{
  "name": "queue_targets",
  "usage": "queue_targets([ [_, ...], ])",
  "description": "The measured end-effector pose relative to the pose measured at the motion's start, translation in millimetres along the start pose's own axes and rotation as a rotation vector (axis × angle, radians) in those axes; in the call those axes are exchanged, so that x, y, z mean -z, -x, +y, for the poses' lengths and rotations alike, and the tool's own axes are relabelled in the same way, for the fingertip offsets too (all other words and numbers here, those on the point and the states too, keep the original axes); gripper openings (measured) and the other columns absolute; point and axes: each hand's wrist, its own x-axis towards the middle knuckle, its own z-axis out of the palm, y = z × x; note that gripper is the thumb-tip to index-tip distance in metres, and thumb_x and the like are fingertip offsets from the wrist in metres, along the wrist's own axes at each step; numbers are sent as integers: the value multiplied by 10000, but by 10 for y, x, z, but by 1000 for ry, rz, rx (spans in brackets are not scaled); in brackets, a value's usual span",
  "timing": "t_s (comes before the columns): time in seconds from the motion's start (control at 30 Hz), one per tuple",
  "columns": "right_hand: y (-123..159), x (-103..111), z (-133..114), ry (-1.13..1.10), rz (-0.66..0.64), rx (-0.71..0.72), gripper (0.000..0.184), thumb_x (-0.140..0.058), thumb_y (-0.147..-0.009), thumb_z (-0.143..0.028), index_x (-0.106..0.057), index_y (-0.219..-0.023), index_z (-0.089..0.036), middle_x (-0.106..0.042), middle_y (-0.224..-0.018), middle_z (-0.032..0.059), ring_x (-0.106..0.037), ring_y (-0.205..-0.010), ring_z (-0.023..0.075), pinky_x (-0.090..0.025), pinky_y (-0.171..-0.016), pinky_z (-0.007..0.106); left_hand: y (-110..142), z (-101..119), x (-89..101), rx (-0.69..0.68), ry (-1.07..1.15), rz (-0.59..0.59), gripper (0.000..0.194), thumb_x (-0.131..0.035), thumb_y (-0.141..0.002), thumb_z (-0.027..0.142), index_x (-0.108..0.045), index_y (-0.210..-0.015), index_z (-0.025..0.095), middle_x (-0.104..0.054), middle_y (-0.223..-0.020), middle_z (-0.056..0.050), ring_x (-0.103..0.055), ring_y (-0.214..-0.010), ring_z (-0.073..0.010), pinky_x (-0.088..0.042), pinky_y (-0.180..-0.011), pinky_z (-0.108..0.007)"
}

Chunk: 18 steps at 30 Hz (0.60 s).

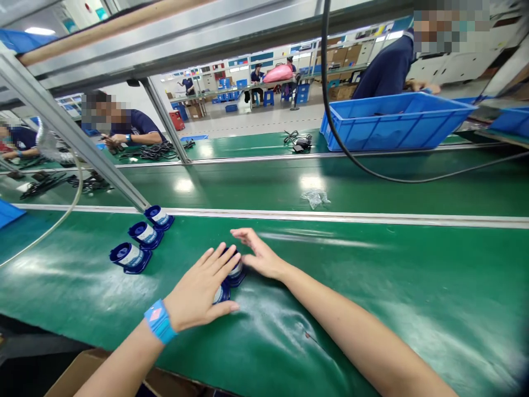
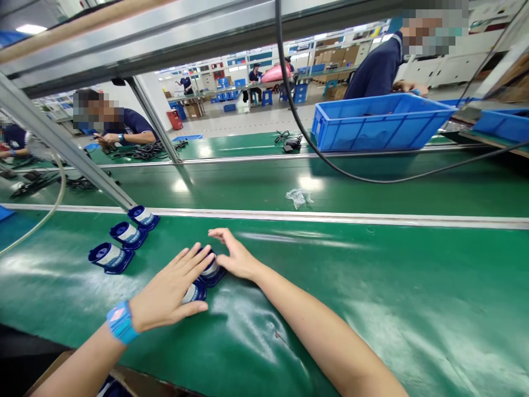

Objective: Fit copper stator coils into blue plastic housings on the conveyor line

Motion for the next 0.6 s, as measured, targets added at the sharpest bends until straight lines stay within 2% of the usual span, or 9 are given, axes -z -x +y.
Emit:
queue_targets([
  [0.1,13,62,99,63,284,-96,449,-579,-858,-293,-433,-1280,-243,-518,-1407,110,-522,-1319,237,-360,-1139,466,-121,-175,-65,132,35,-33,887,-474,-930,729,-170,-1615,254,-225,-1668,-60,-182,-1558,-288,-224,-1277,-506],
  [0.2,50,44,145,153,377,-93,404,-576,-891,-326,-435,-1261,-246,-551,-1358,107,-598,-1214,237,-420,-1064,462,-153,-637,-105,308,3,4,875,-416,-946,736,-203,-1609,206,-217,-1668,-90,-164,-1561,-299,-226,-1269,-522],
  [0.3,113,-81,119,273,288,-58,427,-580,-897,-294,-442,-1297,-235,-569,-1312,99,-614,-1161,227,-450,-1030,445,-165,-1227,-111,458,-51,46,866,-385,-962,707,-257,-1591,127,-260,-1646,-145,-210,-1546,-338,-258,-1245,-551],
  [0.4,169,-203,84,449,85,-7,513,-615,-870,-264,-445,-1352,-222,-571,-1321,109,-578,-1199,253,-446,-1039,470,-163,-1657,-48,557,-116,99,867,-420,-942,693,-334,-1561,91,-341,-1608,-178,-272,-1519,-379,-272,-1226,-572],
  [0.5,205,-238,69,597,-55,112,528,-611,-870,-226,-453,-1373,-209,-573,-1366,127,-543,-1254,284,-411,-1067,512,18,-1747,115,608,-190,202,850,-420,-938,690,-324,-1572,132,-293,-1638,-157,-221,-1538,-369,-198,-1247,-568],
  [0.6,257,-264,30,677,-88,206,478,-592,-897,-212,-470,-1359,-202,-595,-1357,138,-558,-1244,294,-403,-1062,527,589,-1565,279,709,-252,337,805,-358,-975,658,-215,-1605,179,-180,-1684,-120,-124,-1565,-337,-105,-1264,-557],
])
